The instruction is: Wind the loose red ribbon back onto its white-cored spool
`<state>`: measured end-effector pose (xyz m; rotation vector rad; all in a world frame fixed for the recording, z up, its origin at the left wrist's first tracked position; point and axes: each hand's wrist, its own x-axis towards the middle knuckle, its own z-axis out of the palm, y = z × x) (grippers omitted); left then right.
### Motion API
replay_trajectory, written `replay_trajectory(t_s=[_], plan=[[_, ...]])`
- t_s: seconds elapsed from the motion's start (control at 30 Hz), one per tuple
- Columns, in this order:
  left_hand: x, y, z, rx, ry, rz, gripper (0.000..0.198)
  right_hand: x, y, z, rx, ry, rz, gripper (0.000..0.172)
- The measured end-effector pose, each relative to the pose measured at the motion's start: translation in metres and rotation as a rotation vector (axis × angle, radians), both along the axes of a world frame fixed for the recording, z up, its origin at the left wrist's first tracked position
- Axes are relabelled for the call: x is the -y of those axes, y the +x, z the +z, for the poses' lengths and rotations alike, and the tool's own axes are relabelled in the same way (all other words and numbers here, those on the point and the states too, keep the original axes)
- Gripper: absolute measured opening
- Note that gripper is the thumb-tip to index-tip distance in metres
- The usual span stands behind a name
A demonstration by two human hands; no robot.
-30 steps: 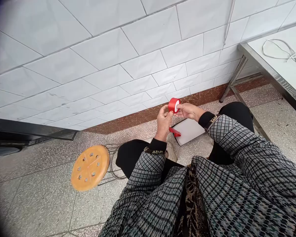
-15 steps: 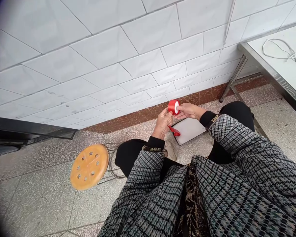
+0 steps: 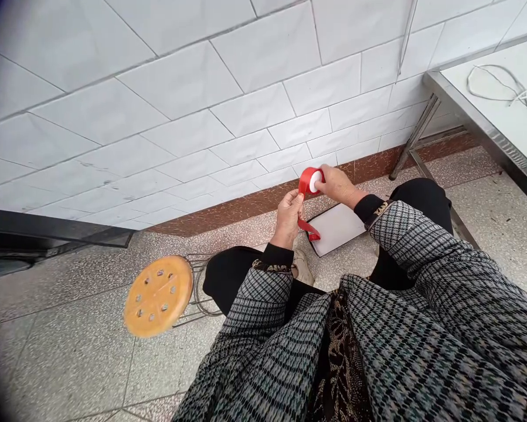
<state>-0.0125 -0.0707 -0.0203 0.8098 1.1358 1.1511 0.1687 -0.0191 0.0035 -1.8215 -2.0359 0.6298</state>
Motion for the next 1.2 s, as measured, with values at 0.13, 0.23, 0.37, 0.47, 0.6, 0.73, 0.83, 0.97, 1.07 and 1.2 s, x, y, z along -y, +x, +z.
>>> replay_trajectory(t_s=[0.13, 0.23, 0.37, 0.47, 0.6, 0.73, 0.83, 0.97, 1.07, 1.2], plan=[[-0.004, -0.001, -0.001, -0.152, 0.207, 0.073, 0.030, -0.007, 0.006, 0.004, -0.054, 0.029, -0.125, 0.039], [-0.003, -0.002, 0.003, -0.175, 0.279, 0.056, 0.037, -0.010, 0.005, 0.004, -0.183, 0.011, -0.194, 0.026], [0.003, 0.003, 0.011, -0.087, 0.184, 0.041, 0.043, -0.007, -0.004, 0.006, -0.586, -0.154, -0.243, 0.009], [0.004, 0.007, 0.015, -0.030, 0.117, 0.027, 0.045, 0.001, -0.012, 0.011, -0.974, -0.383, -0.234, 0.017], [0.006, 0.011, 0.017, -0.005, 0.111, 0.057, 0.041, 0.010, -0.016, 0.015, -1.154, -0.570, -0.277, 0.026], [0.009, 0.015, 0.018, 0.022, 0.098, 0.042, 0.041, 0.012, -0.016, 0.015, -1.204, -0.623, -0.325, 0.031], [0.009, 0.016, 0.016, 0.021, 0.097, 0.056, 0.043, 0.013, -0.017, 0.016, -1.224, -0.635, -0.357, 0.033], [0.006, 0.015, 0.011, -0.006, 0.090, 0.035, 0.048, 0.015, -0.019, 0.020, -1.269, -0.732, -0.385, 0.031], [0.005, 0.013, 0.007, -0.017, 0.058, -0.012, 0.053, 0.017, -0.020, 0.021, -1.313, -0.800, -0.380, 0.030], [0.003, 0.012, 0.002, -0.065, 0.076, 0.010, 0.049, 0.017, -0.018, 0.018, -1.341, -0.864, -0.384, 0.032]])
